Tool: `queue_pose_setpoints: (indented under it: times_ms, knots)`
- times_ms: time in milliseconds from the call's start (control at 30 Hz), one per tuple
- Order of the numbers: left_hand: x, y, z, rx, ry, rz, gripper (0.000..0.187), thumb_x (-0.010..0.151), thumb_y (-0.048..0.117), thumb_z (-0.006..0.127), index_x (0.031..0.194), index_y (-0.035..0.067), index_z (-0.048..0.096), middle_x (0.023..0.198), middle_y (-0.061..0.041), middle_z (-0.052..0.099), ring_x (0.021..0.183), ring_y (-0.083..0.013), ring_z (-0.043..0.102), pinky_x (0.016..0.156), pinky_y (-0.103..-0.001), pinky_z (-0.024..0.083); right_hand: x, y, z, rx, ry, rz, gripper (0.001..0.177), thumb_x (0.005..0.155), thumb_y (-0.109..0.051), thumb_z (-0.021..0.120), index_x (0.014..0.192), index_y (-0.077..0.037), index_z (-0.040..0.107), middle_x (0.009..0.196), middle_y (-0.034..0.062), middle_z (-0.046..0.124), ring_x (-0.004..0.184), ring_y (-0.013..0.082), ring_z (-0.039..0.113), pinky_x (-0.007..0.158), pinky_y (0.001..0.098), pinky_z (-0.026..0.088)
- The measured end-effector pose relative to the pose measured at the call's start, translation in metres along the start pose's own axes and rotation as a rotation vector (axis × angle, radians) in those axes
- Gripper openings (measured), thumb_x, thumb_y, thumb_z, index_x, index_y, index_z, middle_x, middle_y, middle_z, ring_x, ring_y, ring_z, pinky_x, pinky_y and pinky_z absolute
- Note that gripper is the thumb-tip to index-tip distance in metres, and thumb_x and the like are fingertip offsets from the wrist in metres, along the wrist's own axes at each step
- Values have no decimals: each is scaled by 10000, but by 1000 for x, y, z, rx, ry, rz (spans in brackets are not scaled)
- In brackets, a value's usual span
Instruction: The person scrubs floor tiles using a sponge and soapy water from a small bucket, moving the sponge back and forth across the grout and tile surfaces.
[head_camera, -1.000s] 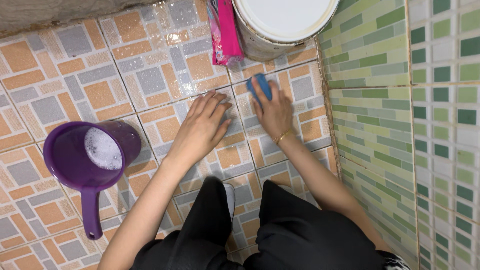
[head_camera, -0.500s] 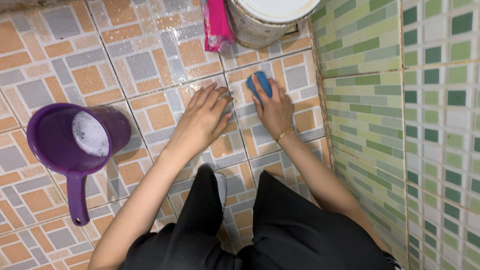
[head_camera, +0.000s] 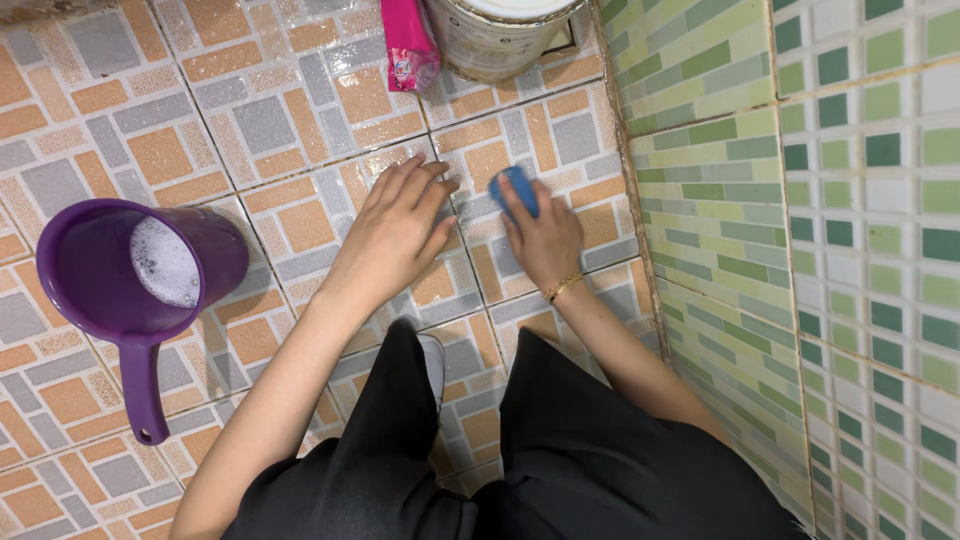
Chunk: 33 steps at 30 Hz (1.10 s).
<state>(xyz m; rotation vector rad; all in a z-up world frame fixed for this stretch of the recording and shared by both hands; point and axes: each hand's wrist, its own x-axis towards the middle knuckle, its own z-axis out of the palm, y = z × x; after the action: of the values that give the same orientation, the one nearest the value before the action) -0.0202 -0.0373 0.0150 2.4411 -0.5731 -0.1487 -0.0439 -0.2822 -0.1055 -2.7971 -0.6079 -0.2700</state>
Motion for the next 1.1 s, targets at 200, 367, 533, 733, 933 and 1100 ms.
queue_pose_setpoints:
  times_ms: [200,367,533,733,933,1100]
  knots:
    - [0,0,2,30,-4,1,385,986,238,629,1293,6,608,1432,-212,541,1419,-407,425,1207,-538,301,-17,-38,13,78,-65,-9,544,917,-274,767,1419,-279,559,1295,151,580,950,280,607,747,411,525]
    - [3,2,4,25,-22,4,378,1001,254,621,1289,8,608,1440,-205,537,1428,-404,420,1217,-531,294,-22,-35,10,60,-157,14,583,911,-272,752,1461,-278,558,1261,168,589,933,301,607,737,423,541]
    - [-2,0,-2,41,1,2,374,998,248,620,1290,15,609,1436,-198,538,1437,-411,414,1217,-537,297,-30,16,-14,-130,-1,239,603,964,-288,724,1529,-275,513,1264,156,580,999,308,608,820,446,549]
    - [-1,4,0,26,1,23,373,982,234,640,1286,20,608,1433,-199,538,1421,-414,425,1211,-538,308,-28,-24,-4,11,-122,174,655,919,-252,741,1528,-293,504,1266,159,596,875,298,605,711,425,521]
    - [-1,5,-3,34,-4,19,365,983,226,642,1284,22,609,1424,-194,543,1426,-409,425,1206,-540,310,-30,-27,-2,84,-59,54,691,918,-247,741,1555,-274,475,1262,160,596,845,288,614,703,422,513]
    - [-6,2,-7,25,11,7,355,984,215,638,1281,22,604,1419,-198,548,1433,-415,422,1214,-525,329,-30,8,-10,-51,23,186,694,956,-264,741,1575,-271,429,1244,162,579,921,314,621,778,444,528]
